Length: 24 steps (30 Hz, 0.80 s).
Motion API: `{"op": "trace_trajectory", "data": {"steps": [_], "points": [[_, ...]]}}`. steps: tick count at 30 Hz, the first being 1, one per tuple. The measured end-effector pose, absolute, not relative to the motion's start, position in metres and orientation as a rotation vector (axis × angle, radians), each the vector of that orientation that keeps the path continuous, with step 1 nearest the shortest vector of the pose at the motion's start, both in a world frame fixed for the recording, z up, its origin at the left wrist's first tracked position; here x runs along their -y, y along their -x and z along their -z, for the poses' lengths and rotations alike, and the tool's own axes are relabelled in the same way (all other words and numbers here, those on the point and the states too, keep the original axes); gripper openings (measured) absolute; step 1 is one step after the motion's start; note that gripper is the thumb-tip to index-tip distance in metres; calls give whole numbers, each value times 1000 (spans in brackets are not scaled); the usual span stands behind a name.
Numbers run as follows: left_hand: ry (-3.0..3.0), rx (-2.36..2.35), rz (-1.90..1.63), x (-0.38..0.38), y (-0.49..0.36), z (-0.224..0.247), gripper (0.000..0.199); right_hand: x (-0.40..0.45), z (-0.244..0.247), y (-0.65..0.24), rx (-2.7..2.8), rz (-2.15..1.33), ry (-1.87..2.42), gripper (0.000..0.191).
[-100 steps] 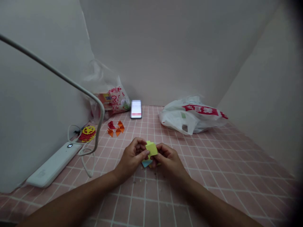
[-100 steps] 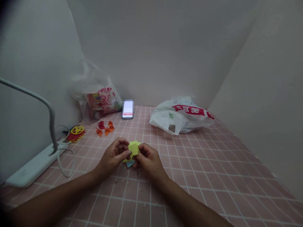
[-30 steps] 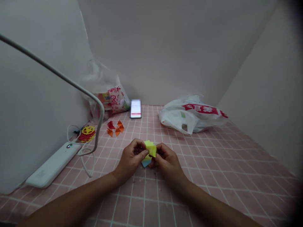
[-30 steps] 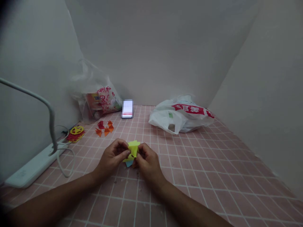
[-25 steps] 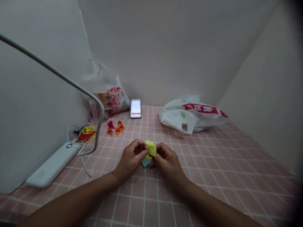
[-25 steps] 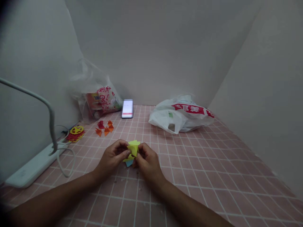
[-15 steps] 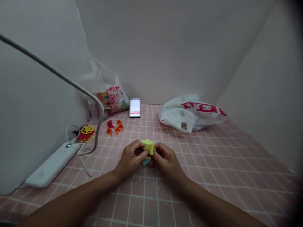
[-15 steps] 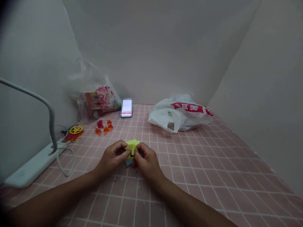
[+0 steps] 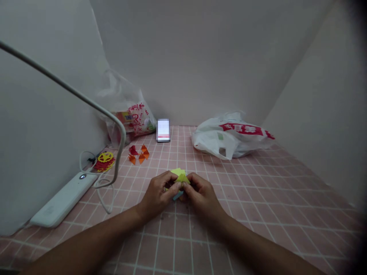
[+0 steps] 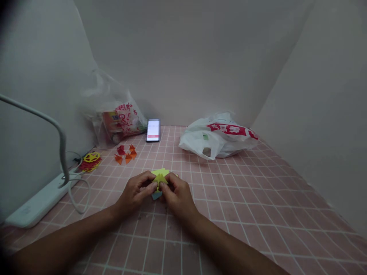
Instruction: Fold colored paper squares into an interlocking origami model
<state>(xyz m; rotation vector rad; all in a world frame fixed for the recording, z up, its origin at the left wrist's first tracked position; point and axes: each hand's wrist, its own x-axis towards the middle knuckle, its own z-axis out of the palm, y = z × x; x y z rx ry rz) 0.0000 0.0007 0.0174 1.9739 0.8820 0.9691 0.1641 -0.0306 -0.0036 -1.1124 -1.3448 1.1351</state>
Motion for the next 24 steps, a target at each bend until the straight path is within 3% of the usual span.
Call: {"op": "trace_trajectory", "data": {"steps": [24], "points": [[-1819,-914,-982,-4,-2,-11,15,30,3,-165,1279,-1174,1013,20]]}}
